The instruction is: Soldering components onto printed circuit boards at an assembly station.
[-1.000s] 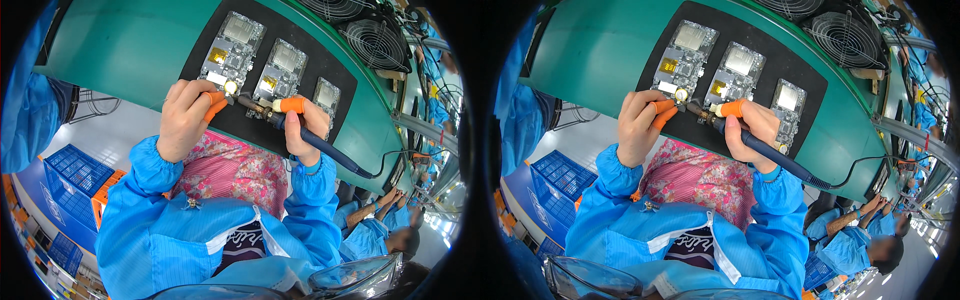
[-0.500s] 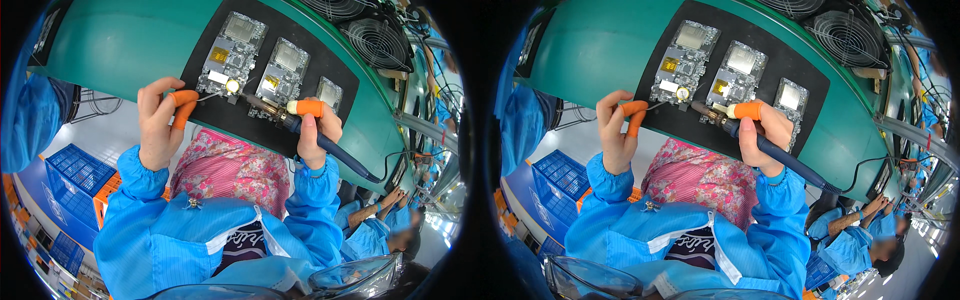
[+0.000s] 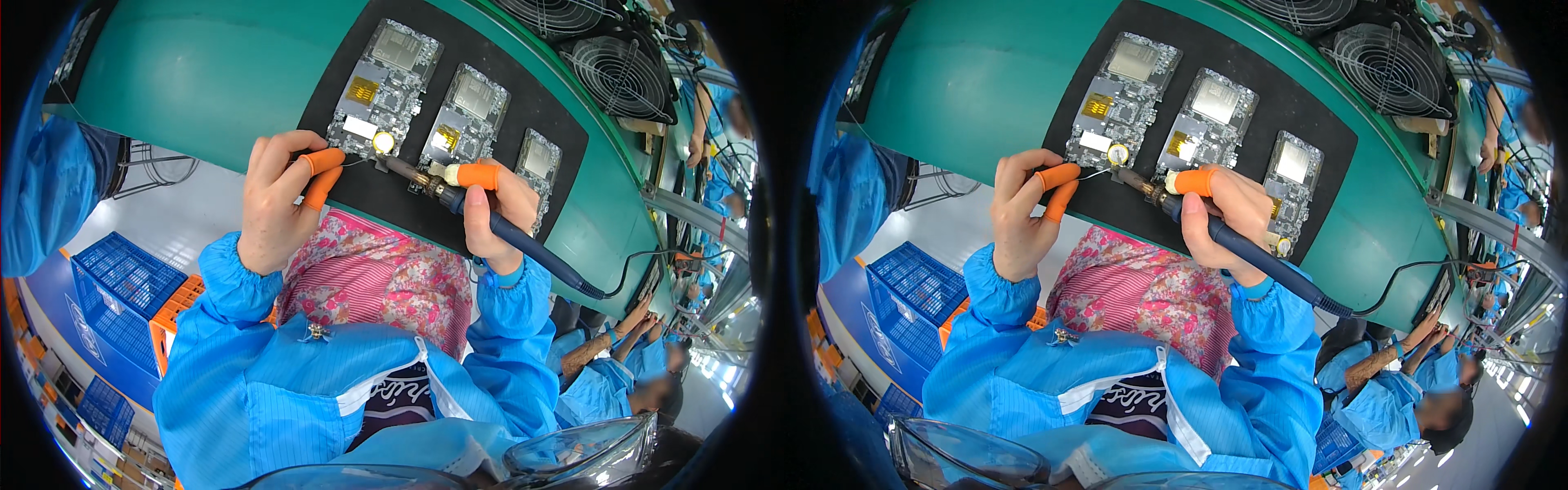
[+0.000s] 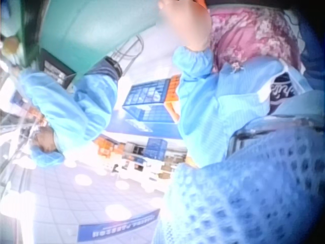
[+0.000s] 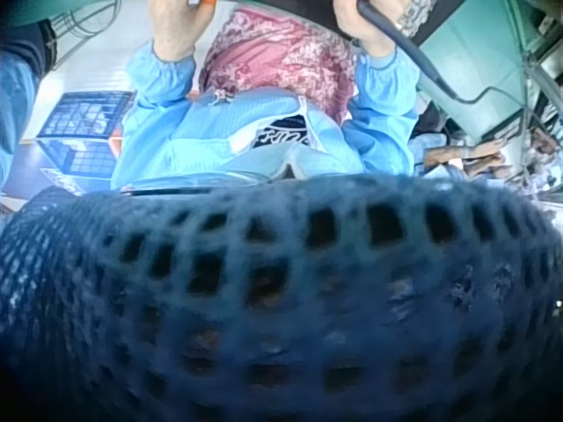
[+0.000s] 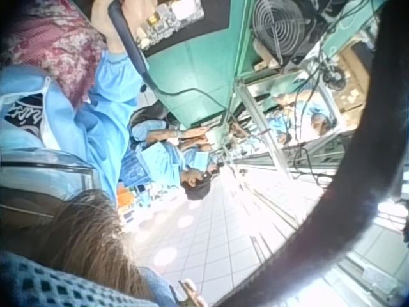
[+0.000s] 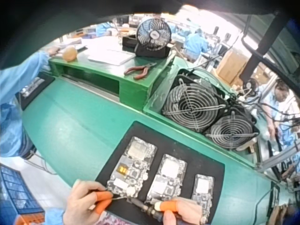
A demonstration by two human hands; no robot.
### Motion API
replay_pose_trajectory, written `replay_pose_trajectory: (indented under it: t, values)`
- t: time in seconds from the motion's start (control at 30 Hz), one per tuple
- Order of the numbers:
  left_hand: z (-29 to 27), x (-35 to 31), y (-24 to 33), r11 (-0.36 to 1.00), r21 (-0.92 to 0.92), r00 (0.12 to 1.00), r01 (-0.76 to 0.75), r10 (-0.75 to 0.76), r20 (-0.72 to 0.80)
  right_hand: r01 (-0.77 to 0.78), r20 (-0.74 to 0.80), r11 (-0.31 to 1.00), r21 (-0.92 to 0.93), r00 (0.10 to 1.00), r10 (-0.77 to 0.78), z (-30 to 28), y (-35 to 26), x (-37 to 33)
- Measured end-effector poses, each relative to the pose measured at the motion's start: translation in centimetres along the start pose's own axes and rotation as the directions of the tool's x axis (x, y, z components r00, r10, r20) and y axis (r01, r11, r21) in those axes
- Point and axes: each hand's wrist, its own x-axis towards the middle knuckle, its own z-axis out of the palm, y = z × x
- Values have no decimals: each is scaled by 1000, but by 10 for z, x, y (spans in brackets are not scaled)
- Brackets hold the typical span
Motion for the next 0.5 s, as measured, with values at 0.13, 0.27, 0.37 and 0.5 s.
replay_pose_trajectory:
  t: [0.13,0.27,0.37,0.5]
  values:
    - [2,2,1,1000,2,1000,-9,9,-10,-11,-12,1000,5,1000,11,1,-1,1]
    - [7,3,3,1000,7,1000,-29,29,-11,-15,9,1000,3,1000,15,-1,-2,2]
    - [13,3,7,995,-97,996,26,-34,-82,-8,24,1000,-16,1000,8,-2,-1,0]
    - [14,6,5,998,-51,998,-27,24,-59,14,40,999,-32,999,-13,-1,0,0]
